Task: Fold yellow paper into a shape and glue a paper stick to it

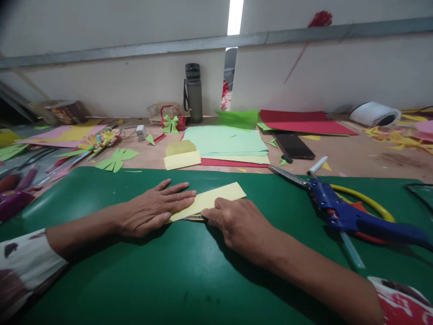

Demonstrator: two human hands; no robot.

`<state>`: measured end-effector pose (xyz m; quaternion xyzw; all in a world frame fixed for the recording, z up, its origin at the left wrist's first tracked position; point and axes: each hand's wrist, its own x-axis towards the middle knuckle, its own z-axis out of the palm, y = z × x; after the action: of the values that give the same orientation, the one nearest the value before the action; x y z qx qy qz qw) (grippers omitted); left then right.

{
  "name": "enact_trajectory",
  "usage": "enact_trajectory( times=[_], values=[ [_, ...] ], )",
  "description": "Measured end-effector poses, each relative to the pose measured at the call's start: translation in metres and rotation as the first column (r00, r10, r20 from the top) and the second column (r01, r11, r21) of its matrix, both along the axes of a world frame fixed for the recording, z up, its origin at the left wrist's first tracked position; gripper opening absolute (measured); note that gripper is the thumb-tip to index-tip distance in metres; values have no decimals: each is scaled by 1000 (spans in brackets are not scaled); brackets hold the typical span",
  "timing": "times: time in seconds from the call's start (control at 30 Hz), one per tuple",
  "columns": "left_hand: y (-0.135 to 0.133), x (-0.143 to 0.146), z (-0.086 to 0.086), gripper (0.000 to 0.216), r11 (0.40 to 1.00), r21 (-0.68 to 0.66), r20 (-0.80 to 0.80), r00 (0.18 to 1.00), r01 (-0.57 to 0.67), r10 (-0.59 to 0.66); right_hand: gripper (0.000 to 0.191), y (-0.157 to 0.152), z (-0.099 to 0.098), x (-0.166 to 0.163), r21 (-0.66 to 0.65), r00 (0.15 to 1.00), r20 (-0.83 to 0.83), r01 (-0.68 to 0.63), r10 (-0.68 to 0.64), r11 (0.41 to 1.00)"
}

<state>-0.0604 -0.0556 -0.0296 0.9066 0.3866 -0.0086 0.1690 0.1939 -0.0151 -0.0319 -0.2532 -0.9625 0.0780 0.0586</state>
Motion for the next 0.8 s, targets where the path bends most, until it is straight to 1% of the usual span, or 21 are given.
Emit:
enact_trajectory(
  times=[0.17,0.27,0.37,0.47,0.6,0.8],
  values=[
    [0,0,1,53,1000,1,23,1000,-9,9,26,-3,2,-6,-3,1000,1,-5,5,1000],
    [3,-3,3,50,1000,-25,33,999,-3,4,26,-4,2,-8,-22,1000,13,-3,4,1000],
    [8,-7,4,46,999,-41,17,1000,11,-11,26,-4,3,-8,-37,1000,12,2,-1,999],
    [11,-12,2,44,1000,-25,-4,1000,-7,7,25,-3,1,-8,-40,1000,9,-4,4,999],
    [10,-13,-1,44,999,-14,-24,999,-34,34,27,-2,-3,-7,-23,1000,-6,-14,14,1000],
    [10,-13,-5,45,1000,4,-15,1000,-20,20,26,-4,-5,-7,16,998,-43,-36,36,999]
  ],
)
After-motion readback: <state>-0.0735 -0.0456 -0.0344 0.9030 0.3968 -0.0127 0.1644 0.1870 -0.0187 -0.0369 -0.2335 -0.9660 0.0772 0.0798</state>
